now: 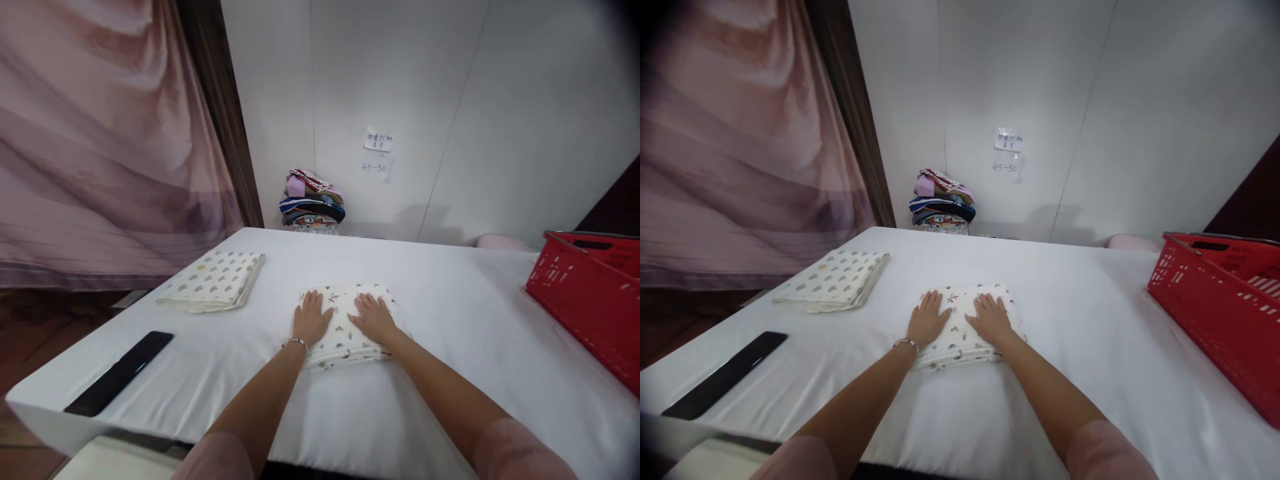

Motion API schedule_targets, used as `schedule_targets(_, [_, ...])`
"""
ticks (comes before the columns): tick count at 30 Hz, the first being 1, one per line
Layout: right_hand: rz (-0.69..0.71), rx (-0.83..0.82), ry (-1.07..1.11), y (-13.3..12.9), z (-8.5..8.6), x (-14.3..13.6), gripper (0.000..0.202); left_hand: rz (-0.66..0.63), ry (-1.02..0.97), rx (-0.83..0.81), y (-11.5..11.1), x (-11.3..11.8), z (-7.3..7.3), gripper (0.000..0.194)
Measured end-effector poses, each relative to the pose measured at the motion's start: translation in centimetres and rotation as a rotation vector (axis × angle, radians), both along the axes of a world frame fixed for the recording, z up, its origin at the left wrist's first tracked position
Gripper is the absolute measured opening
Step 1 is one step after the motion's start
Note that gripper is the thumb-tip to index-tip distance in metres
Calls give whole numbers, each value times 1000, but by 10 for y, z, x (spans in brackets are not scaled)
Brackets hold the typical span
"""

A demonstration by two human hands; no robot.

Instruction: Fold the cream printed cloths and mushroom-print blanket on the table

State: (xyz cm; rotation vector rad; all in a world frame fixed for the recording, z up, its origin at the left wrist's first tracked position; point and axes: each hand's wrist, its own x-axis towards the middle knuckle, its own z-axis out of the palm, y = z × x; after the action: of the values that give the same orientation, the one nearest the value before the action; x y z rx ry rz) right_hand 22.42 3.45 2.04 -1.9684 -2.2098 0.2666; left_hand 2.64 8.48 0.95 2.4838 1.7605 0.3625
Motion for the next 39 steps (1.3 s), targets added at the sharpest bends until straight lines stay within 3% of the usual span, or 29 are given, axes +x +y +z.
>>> schedule_targets(4, [-22,1,1,-8,-5,9,65,0,14,-38,1,2,2,62])
schedule_targets(9, [4,-63,122,-7,9,17,55,-35,10,-161,5,2,15,63])
schedule_targets(13, [-188,111,390,-34,6,46,46,-58,-44,-277,1,-6,28,60])
schedule_targets(19, [-507,259,733,-92,-24,79,50,-96,-124,-170,-49,-30,22,51])
schedule_targets(22, [-579,310,941,-104,-30,76,51,-77,-169,-87,-77,-38,14,47])
schedule_targets(25, [-614,389,1017,-108,-30,68,49,-117,-191,-11,-95,-37,10,41])
schedule_targets(27, [-593,473,998,-110,-30,65,45,-175,-182,52,-102,-33,11,36])
schedule_targets(31, [-409,577,880,-114,-32,64,36,-237,-188,133,-109,-20,15,30])
schedule_targets(39, [-374,418,708,-119,-30,64,36,-235,-249,99,-108,-12,23,24])
